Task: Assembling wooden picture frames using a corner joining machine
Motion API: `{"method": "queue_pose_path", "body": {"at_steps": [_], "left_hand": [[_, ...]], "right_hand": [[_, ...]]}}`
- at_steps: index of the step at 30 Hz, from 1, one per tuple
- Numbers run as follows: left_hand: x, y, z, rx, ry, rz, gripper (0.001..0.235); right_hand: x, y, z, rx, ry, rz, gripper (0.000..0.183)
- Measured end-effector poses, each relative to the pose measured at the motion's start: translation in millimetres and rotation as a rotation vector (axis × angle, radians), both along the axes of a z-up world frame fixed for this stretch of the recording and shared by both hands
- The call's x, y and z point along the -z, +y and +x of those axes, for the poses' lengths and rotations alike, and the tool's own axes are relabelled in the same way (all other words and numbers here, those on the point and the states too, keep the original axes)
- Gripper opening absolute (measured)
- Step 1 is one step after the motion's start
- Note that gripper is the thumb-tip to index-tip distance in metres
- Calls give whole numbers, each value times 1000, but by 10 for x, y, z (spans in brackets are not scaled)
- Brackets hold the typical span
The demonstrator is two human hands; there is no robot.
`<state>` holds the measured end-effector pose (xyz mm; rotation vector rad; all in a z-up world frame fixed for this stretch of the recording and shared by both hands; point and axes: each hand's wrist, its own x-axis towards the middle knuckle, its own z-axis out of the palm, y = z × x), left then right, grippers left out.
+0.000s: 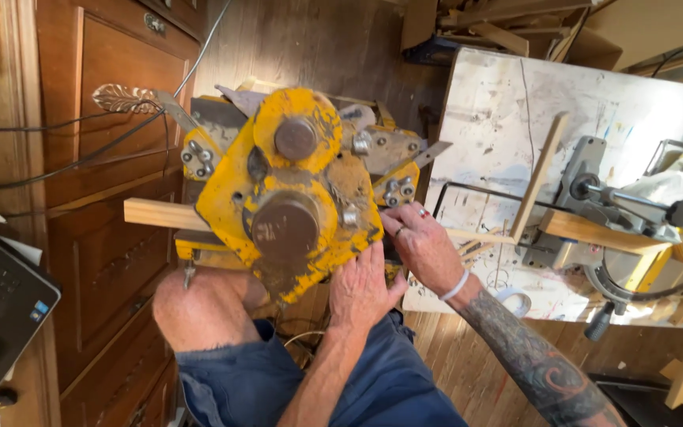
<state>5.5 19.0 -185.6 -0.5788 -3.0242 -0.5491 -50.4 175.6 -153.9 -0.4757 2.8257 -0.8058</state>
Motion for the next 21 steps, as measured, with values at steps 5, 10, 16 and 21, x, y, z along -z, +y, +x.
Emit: {"method": "queue_pose_path", "body": {"at_steps": [5,10,16,21], "left_hand": [[-522,-13,-152,20,39,8,84],[-817,-47,-123,57,8,14,87],[-897,-80,-60,54,43,10,90],[-835,-79,-4,57,-8,-4,92]], "right_hand": [[-153,-7,87,8,28,-25,30],[-322,-34,102,9,8,-63,33],[-319,-40,172,-3,5,-46,32],[-275,-41,220,3,28,-35,30]]}}
